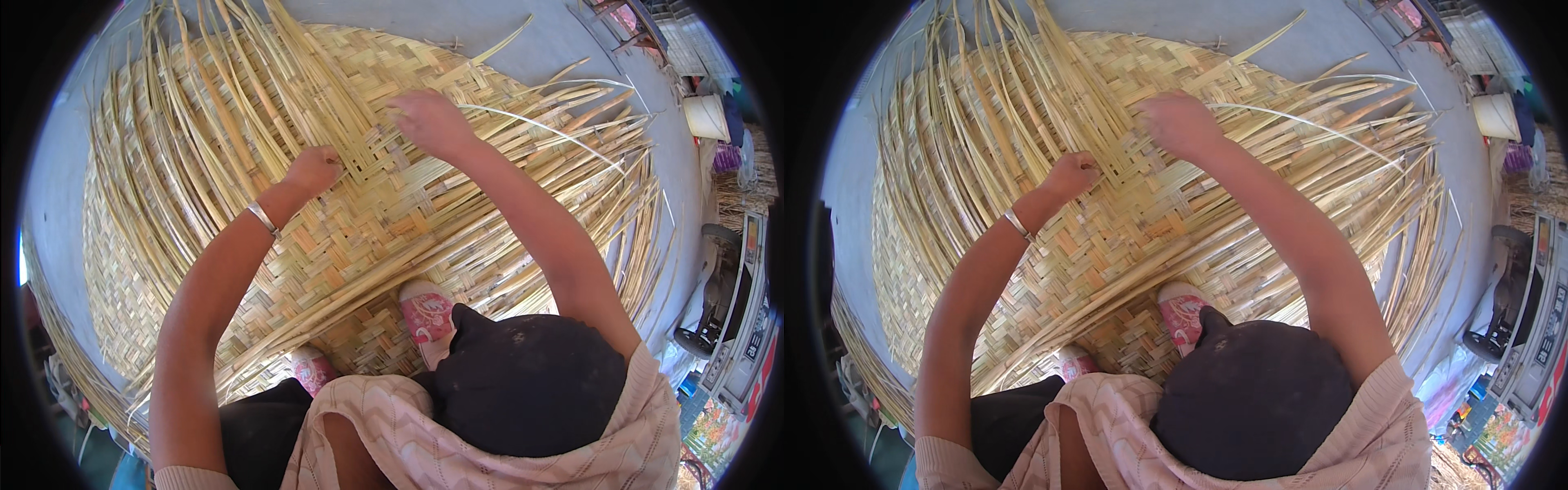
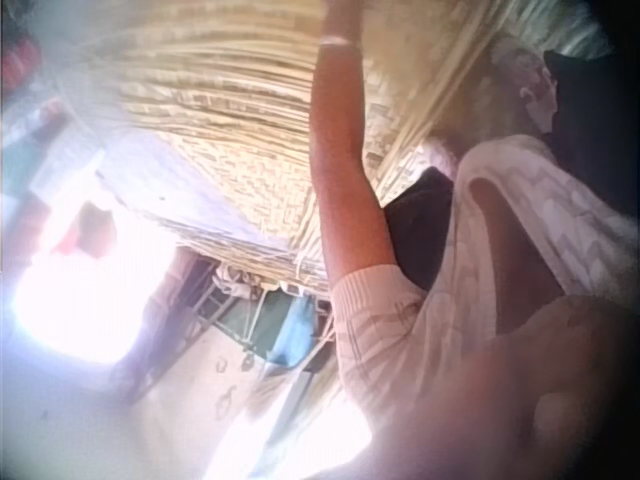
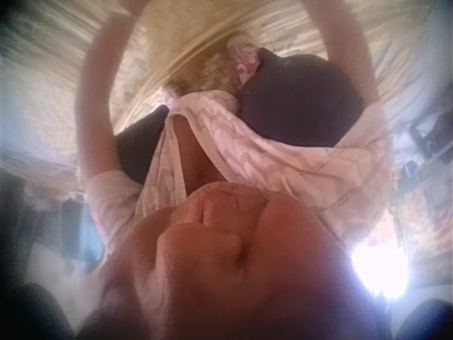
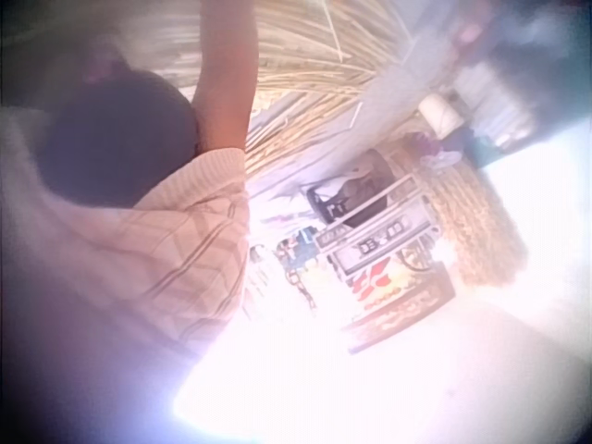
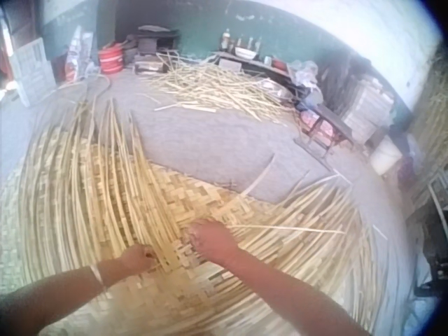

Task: The person weaves a large flat basket by hand, interlacing dried palm strips in an over-under pattern. They repeatedly pull, align, and tuck the strips to expand the woven area.

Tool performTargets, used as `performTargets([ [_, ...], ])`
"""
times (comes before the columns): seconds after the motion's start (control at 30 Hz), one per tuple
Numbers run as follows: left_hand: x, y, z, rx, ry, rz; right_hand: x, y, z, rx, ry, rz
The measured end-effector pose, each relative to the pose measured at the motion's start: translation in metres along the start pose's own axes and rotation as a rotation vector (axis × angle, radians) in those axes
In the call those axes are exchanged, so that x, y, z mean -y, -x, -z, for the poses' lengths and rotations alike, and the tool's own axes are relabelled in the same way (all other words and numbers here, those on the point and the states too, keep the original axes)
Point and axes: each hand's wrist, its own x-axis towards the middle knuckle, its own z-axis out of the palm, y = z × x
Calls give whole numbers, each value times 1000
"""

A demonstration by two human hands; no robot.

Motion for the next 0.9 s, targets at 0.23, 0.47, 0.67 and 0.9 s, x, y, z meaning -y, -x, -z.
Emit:
performTargets([
  [0.23,-3,10,0,-7,-24,-38,17,-41,4,611,325,21],
  [0.47,-1,27,-10,-50,178,-67,15,-39,6,769,203,-90],
  [0.67,15,77,-4,-429,-460,-347,5,-36,0,761,221,-70],
  [0.9,6,97,-7,-211,-753,-271,10,-39,-4,770,256,-56],
])
